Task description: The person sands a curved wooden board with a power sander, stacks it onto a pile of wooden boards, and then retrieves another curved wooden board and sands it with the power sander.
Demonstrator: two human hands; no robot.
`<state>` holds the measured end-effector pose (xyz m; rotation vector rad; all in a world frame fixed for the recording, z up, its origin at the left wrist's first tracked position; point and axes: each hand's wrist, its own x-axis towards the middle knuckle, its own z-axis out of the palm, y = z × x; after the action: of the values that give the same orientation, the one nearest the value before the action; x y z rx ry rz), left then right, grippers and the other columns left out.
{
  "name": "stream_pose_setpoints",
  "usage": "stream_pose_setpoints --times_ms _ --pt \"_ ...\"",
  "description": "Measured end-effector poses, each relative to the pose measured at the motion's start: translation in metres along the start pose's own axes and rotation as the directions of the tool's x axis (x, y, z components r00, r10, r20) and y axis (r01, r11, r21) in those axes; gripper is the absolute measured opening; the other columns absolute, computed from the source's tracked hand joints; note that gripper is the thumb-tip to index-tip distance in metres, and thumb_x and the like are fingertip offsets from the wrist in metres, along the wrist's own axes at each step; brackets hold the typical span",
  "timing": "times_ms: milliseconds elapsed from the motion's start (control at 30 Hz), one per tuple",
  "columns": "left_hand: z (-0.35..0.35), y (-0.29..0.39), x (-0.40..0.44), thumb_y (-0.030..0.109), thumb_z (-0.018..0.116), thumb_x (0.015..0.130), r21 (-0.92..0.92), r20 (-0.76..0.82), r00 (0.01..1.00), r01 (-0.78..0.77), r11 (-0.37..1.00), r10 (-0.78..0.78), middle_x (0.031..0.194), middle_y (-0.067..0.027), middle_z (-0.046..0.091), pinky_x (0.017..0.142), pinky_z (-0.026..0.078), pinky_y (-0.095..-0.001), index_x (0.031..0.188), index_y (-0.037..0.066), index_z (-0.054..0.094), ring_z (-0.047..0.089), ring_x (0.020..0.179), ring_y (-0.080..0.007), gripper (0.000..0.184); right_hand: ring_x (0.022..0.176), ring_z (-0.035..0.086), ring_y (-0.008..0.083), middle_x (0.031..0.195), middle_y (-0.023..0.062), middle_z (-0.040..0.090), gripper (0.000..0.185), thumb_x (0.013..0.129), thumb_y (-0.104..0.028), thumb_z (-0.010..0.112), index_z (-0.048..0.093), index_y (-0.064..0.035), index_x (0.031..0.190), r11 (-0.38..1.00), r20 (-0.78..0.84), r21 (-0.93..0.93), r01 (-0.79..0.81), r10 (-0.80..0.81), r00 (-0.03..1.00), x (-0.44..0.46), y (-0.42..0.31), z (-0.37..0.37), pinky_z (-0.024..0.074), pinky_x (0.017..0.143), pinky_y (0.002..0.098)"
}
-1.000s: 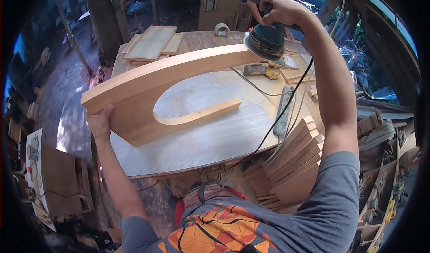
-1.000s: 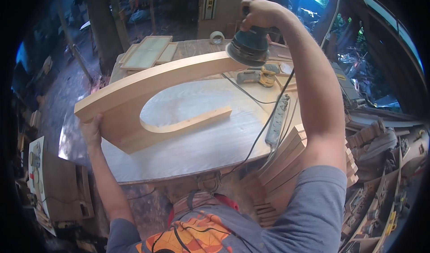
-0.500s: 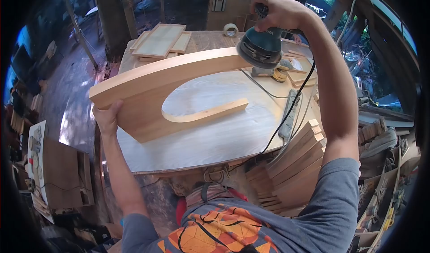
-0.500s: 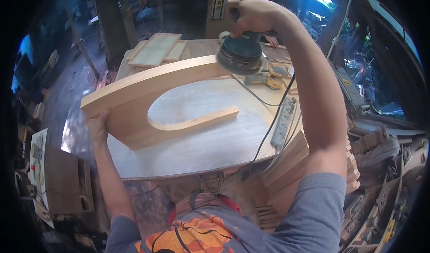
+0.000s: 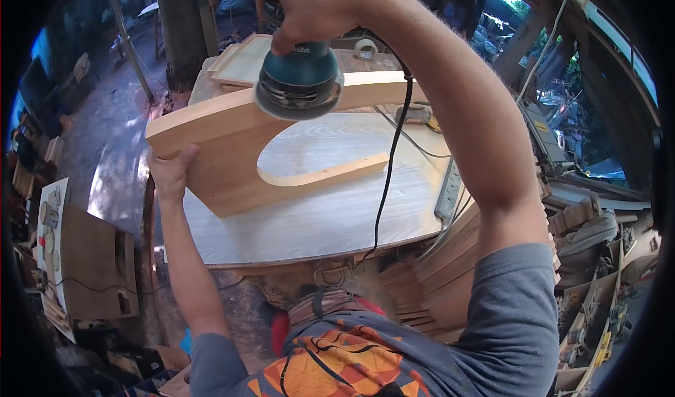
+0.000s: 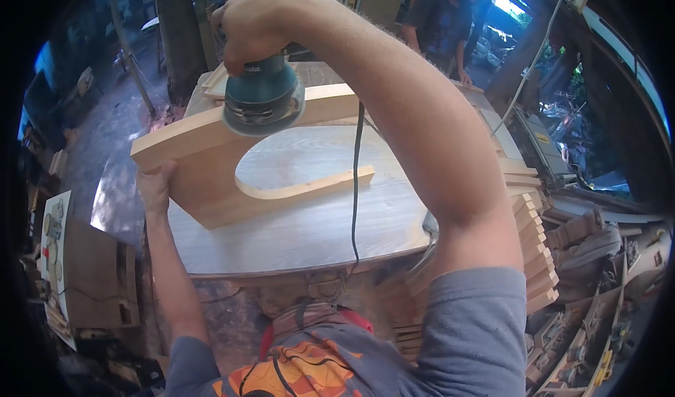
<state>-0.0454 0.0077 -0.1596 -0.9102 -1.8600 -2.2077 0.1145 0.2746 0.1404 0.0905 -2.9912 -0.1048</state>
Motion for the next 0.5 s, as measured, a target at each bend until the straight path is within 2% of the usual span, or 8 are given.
stream_pose_setpoints --times_ms 200,267,333,400,433,500 --pt "0.005 0.005 -0.001 0.026 0.099 0.077 -0.009 -0.012 1.0 -0.024 1.0 0.024 0.117 -0.007 0.076 0.099 0.056 -0.0346 0.126 -0.001 0.071 0.07 0.108 -0.0173 0.063 0.102 0.075 0.0337 0.116 0.0188 0.075 0.065 0.072 -0.036 0.083 0.068 -0.0061 0.128 0.99 0.032 -0.068 -0.12 0.123 0.992 -0.033 0.071 -0.003 0.0594 0.087 0.0434" --pt "0.002 0.004 -0.001 0.026 0.099 0.077 -0.013 -0.008 1.0 -0.002 1.0 0.002 0.118 -0.0068 0.076 0.1 0.055 -0.0347 0.126 0.0 0.071 0.07 0.109 -0.0171 0.063 0.098 0.074 0.0339 0.111 0.0182 0.075 0.06 0.071 -0.034 0.086 0.068 -0.0076 0.122 0.963 0.001 -0.068 -0.263 0.263 0.965 -0.058 0.09 -0.008 0.0588 0.085 0.0437" --pt "0.002 0.004 0.0 0.026 0.099 0.077 -0.015 -0.006 1.0 -0.007 1.0 0.007 0.118 -0.0066 0.076 0.1 0.055 -0.0346 0.126 0.0 0.071 0.07 0.109 -0.0168 0.062 0.099 0.072 0.032 0.109 0.0172 0.073 0.063 0.069 -0.037 0.09 0.068 -0.0092 0.121 0.946 -0.019 -0.132 -0.295 0.295 0.955 -0.074 0.127 -0.004 0.0556 0.088 0.0436" --pt "0.002 0.004 0.0 0.026 0.098 0.077 -0.017 0.0 1.0 -0.012 1.0 0.012 0.118 -0.0063 0.076 0.1 0.055 -0.0345 0.126 0.0 0.071 0.07 0.109 -0.0166 0.062 0.1 0.072 0.032 0.109 0.018 0.072 0.062 0.069 -0.034 0.088 0.068 -0.009 0.122 0.906 0.004 -0.112 -0.409 0.412 0.911 -0.093 0.151 -0.006 0.0553 0.089 0.0421" --pt "0.002 0.005 0.0 0.027 0.098 0.078 -0.031 0.007 1.0 -0.028 0.999 0.028 0.117 -0.006 0.076 0.1 0.055 -0.0343 0.126 0.001 0.071 0.07 0.108 -0.0164 0.061 0.1 0.072 0.032 0.109 0.018 0.072 0.062 0.069 -0.034 0.088 0.068 -0.009 0.122 0.904 0.002 -0.114 -0.412 0.415 0.91 -0.102 0.168 -0.007 0.0553 0.089 0.0421" --pt "0.003 0.003 -0.001 0.027 0.098 0.078 -0.054 0.006 0.999 -0.047 0.997 0.047 0.117 -0.0057 0.075 0.1 0.055 -0.0341 0.126 0.001 0.071 0.07 0.108 -0.0162 0.061 0.101 0.071 0.0324 0.109 0.0196 0.072 0.063 0.068 -0.032 0.087 0.067 -0.0095 0.124 0.83 0.079 -0.087 -0.551 0.557 0.827 -0.116 0.198 -0.009 0.055 0.09 0.0417"
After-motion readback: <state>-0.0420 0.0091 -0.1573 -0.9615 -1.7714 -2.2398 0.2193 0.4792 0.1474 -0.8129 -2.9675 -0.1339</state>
